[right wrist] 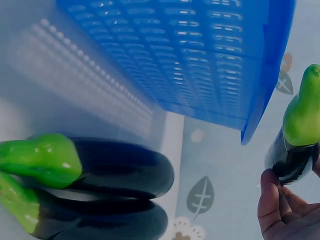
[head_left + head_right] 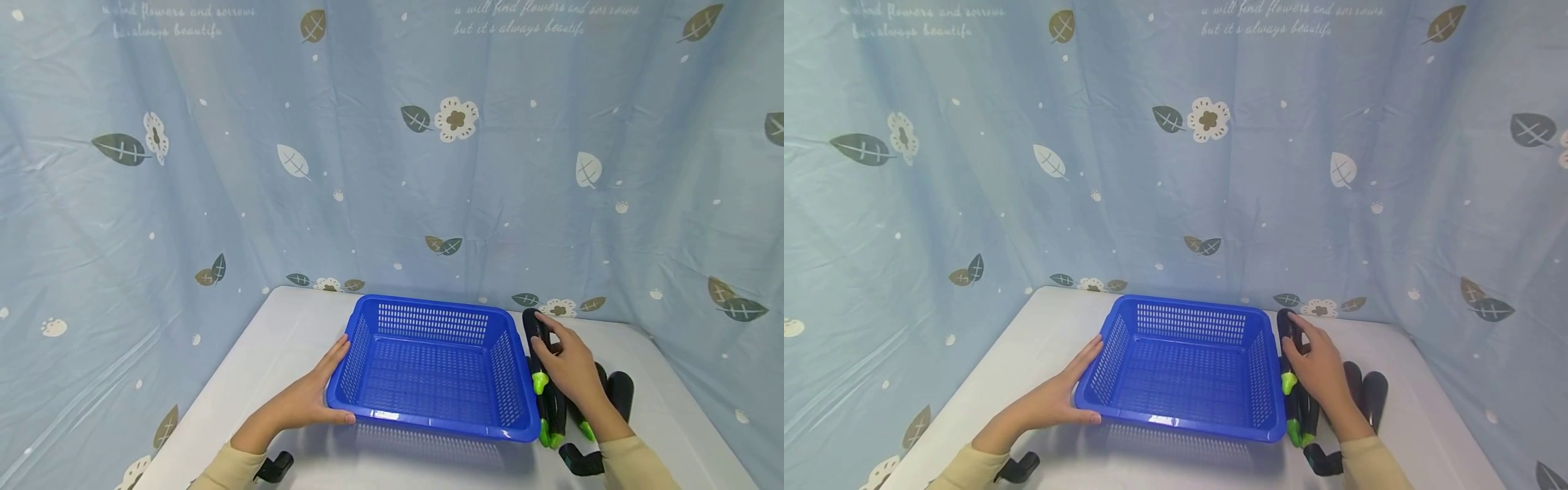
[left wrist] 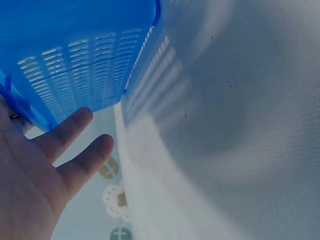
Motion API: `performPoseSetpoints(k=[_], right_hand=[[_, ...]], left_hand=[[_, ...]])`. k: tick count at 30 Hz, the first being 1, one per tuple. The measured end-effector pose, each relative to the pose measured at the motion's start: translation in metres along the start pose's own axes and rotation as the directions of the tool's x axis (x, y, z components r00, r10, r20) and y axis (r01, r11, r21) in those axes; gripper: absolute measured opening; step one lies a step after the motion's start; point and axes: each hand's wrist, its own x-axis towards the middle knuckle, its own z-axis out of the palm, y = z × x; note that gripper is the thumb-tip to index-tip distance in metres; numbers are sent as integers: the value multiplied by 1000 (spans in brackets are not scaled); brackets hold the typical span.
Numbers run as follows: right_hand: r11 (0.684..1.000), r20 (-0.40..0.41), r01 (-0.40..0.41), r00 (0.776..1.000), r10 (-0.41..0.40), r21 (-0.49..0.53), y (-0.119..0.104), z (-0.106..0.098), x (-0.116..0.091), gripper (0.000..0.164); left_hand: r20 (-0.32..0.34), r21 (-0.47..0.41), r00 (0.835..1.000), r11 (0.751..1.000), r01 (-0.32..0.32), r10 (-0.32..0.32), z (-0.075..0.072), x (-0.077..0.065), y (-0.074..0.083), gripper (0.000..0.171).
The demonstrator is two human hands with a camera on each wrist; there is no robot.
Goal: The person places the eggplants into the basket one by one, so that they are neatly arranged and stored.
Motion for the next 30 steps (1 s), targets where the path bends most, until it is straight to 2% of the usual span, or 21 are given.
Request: performPoseSetpoints(k=[23,30], right_hand=[[996,1,85,996,-86,36,-25,1,18,52],[996,14,78,997,-79,40,-33,3,25,53]], left_hand=[[6,-24,1000,1000,5,-5,1,-1,-1,130],[2,-23,1000,1000,0,0,0,-1,0,130]])
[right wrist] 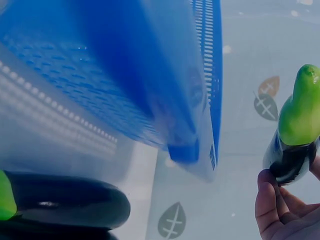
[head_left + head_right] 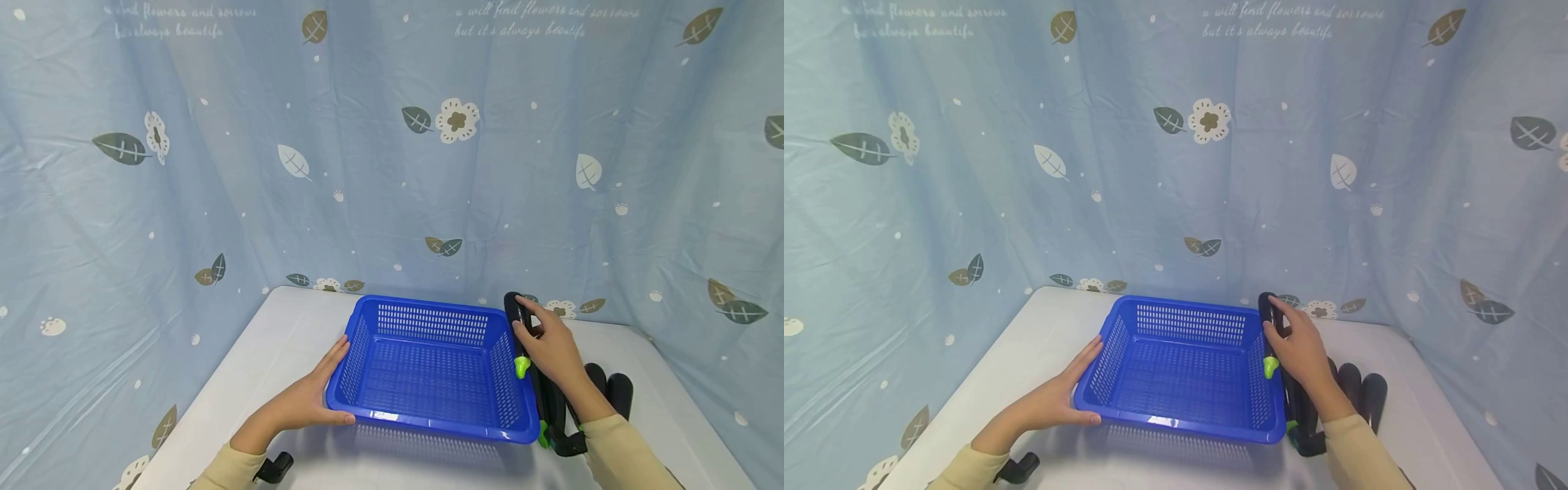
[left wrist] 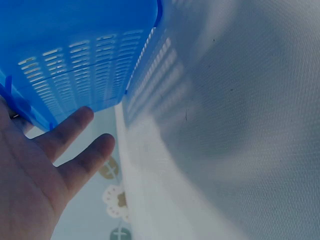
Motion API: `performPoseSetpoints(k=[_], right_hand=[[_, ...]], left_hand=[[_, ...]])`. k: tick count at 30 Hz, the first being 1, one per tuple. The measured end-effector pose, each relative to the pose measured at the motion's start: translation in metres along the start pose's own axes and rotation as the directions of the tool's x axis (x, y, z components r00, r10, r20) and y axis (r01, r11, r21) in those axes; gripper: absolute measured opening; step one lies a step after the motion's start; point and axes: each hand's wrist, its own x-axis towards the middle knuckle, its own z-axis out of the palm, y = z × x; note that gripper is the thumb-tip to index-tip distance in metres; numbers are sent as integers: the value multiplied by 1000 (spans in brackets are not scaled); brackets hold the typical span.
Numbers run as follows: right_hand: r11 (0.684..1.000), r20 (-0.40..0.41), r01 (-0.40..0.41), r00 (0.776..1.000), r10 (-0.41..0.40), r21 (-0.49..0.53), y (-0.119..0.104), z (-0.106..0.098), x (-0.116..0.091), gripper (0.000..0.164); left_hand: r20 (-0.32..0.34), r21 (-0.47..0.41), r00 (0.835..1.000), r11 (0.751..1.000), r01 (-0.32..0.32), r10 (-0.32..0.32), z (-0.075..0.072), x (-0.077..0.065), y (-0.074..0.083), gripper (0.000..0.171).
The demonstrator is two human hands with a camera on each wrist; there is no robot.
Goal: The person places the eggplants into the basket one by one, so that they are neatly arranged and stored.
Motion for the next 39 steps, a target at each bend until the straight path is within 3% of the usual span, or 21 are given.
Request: performPoseSetpoints(k=[21,39], right_hand=[[997,36,34,999,-37,70,-20,8,17,54],[988,161,50,984,-74,147,-27,39,27,56]], left_hand=[[8,-4,1000,1000,4,-4,0,1,-1,130],[11,-21,1000,1000,3,-2,-1,-1,4,130]])
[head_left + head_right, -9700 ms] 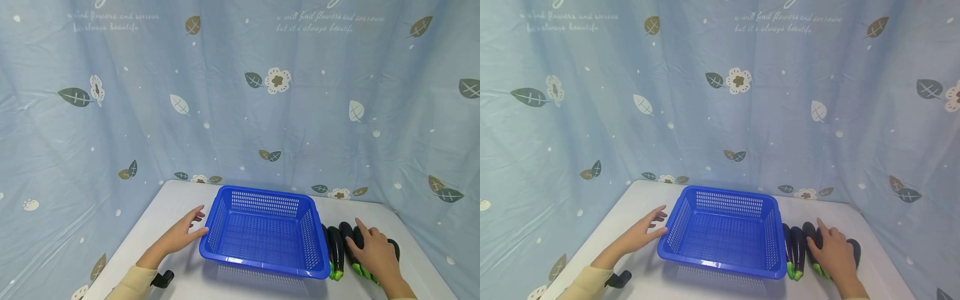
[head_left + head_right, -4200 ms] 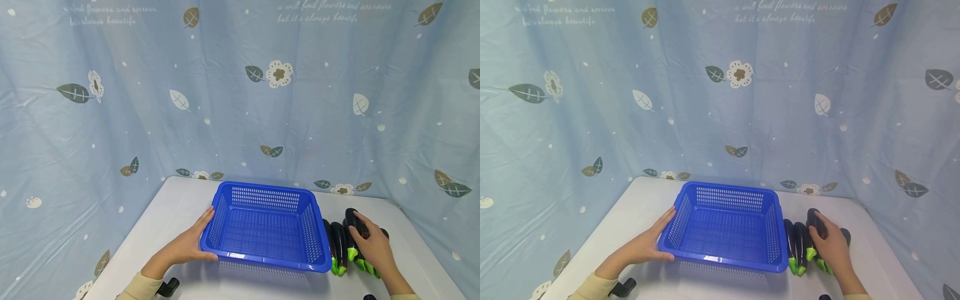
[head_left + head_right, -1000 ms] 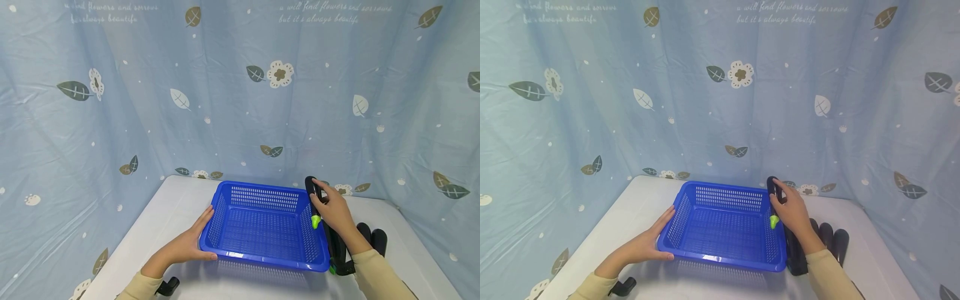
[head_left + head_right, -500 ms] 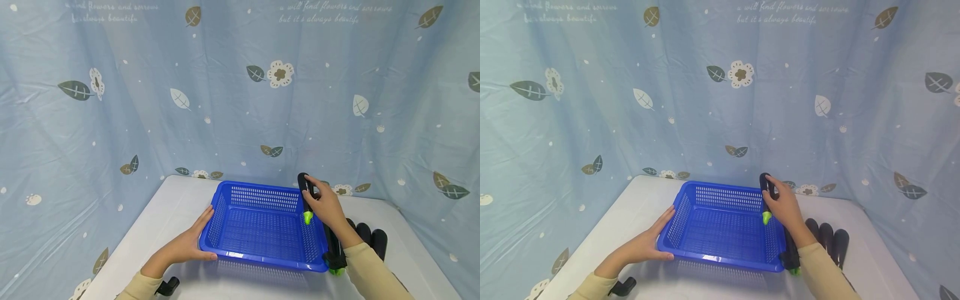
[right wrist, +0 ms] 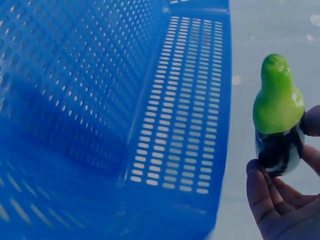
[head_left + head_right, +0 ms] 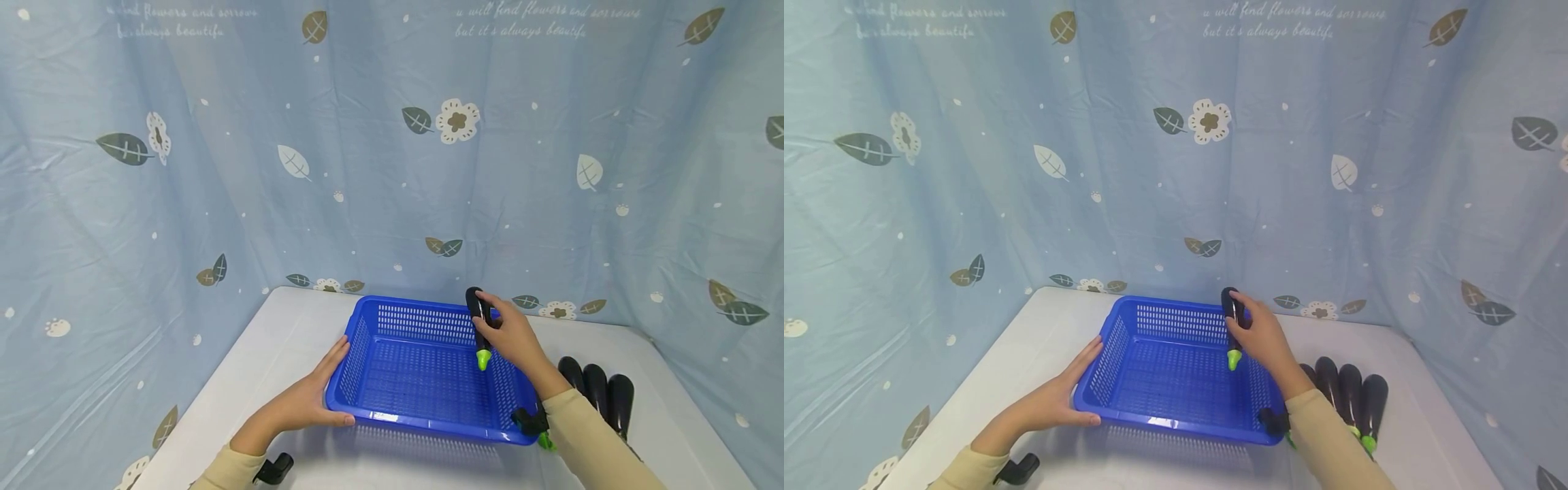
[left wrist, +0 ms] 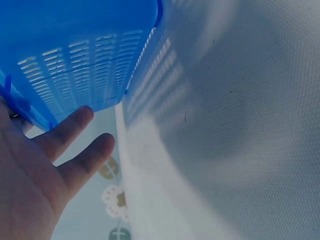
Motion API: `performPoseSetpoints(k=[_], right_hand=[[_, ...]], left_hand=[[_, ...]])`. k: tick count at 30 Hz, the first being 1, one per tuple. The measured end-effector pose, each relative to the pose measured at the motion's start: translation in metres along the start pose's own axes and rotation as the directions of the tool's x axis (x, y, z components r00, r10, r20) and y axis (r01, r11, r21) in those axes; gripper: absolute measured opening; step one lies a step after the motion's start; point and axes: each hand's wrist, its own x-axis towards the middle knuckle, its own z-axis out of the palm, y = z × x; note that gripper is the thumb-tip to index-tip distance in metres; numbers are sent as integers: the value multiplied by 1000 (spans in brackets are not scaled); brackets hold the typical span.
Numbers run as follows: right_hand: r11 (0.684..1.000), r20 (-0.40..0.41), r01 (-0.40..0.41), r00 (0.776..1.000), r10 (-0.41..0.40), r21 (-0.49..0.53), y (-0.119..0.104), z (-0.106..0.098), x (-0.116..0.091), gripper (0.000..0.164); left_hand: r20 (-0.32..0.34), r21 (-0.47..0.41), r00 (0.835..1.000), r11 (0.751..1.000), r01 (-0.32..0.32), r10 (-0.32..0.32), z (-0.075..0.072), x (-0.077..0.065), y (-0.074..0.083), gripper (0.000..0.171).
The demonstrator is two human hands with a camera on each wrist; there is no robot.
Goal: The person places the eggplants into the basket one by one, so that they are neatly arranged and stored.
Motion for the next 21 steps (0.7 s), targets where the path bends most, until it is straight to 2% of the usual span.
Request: performPoseSetpoints(k=[15,21], right_hand=[[1000,106,-9,994,9,5,-8,18,12,58],[998,177,-29,984,20,49,-10,25,15,59]], left_hand=[[4,-2,1000,1000,8,-8,-1,1,-3,131],[0,-7,1000,1000,2,-2,-2,2,-2,131]])
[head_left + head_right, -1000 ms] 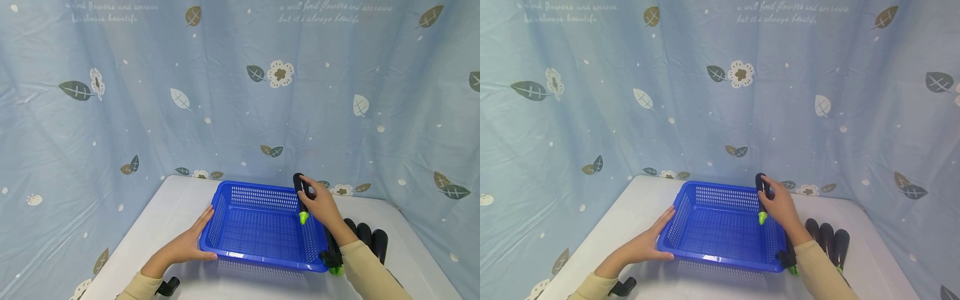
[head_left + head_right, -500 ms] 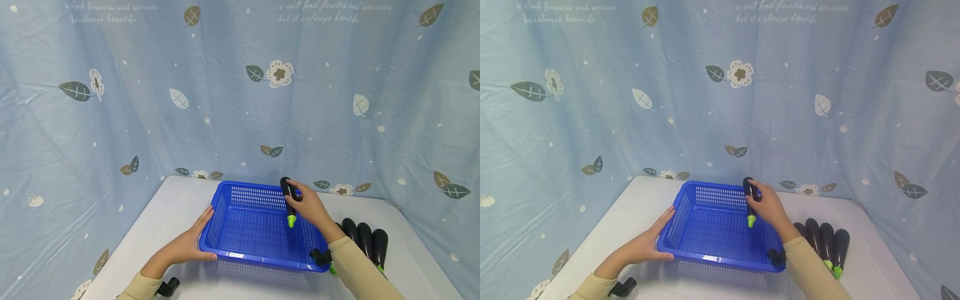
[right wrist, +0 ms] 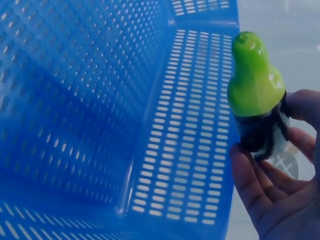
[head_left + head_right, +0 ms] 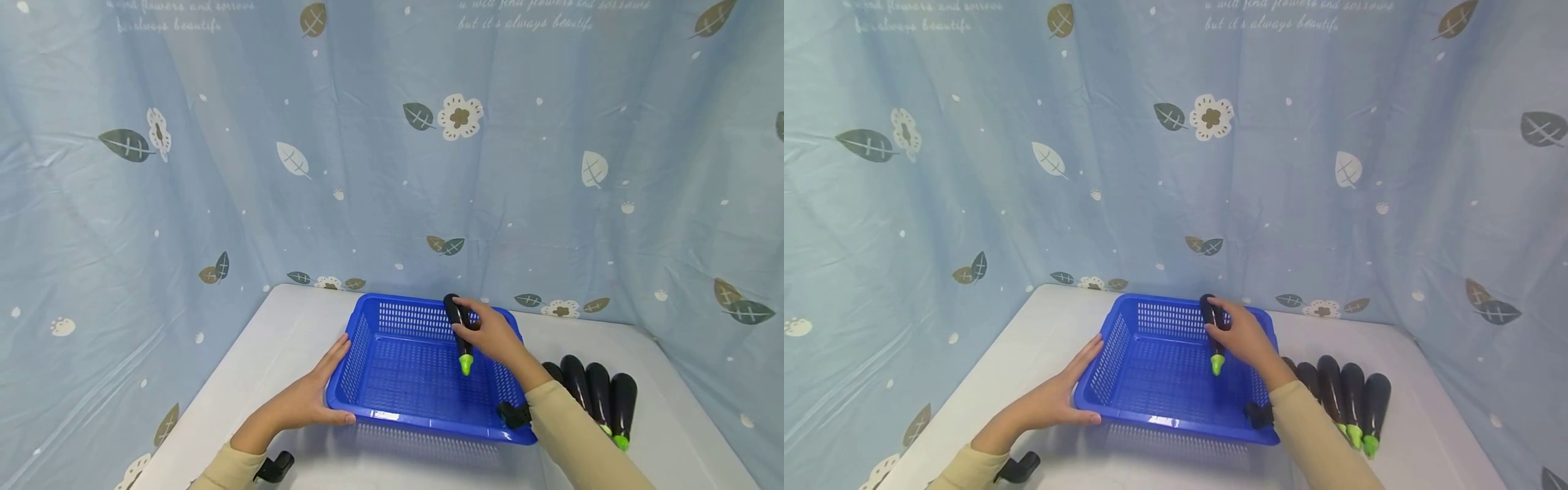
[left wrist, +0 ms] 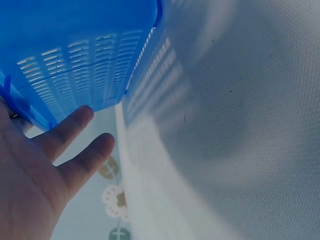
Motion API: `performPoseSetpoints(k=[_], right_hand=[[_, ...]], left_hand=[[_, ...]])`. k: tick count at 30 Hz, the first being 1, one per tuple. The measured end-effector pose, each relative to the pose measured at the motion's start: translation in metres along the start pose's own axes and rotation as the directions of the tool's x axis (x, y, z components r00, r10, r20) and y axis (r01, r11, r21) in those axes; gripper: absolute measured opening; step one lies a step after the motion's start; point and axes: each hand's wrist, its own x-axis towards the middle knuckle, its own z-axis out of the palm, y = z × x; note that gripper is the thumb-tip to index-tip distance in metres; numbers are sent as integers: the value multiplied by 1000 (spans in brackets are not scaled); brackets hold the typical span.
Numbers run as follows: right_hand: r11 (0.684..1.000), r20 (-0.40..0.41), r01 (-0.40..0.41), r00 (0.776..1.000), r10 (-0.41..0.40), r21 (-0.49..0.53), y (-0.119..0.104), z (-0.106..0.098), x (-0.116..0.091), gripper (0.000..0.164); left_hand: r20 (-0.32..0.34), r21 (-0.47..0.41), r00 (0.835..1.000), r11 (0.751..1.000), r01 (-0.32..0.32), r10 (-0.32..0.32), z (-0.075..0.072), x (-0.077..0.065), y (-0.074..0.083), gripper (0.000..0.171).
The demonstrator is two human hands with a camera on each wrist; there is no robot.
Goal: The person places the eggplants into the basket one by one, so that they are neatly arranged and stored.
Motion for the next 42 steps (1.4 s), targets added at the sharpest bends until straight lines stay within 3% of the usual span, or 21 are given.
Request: performPoseSetpoints(k=[4,21,42], right_hand=[[1000,31,-7,999,7,24,-2,6,3,59],[999,80,-29,996,31,-35,-10,33,14,57],[999,131,-41,991,42,-8,-26,54,24,54]], left_hand=[[-5,4,1000,1000,-9,9,0,0,-1,131],[-3,6,1000,1000,-12,12,2,1,-1,131],[-14,2,1000,1000,-5,5,3,0,0,131]])
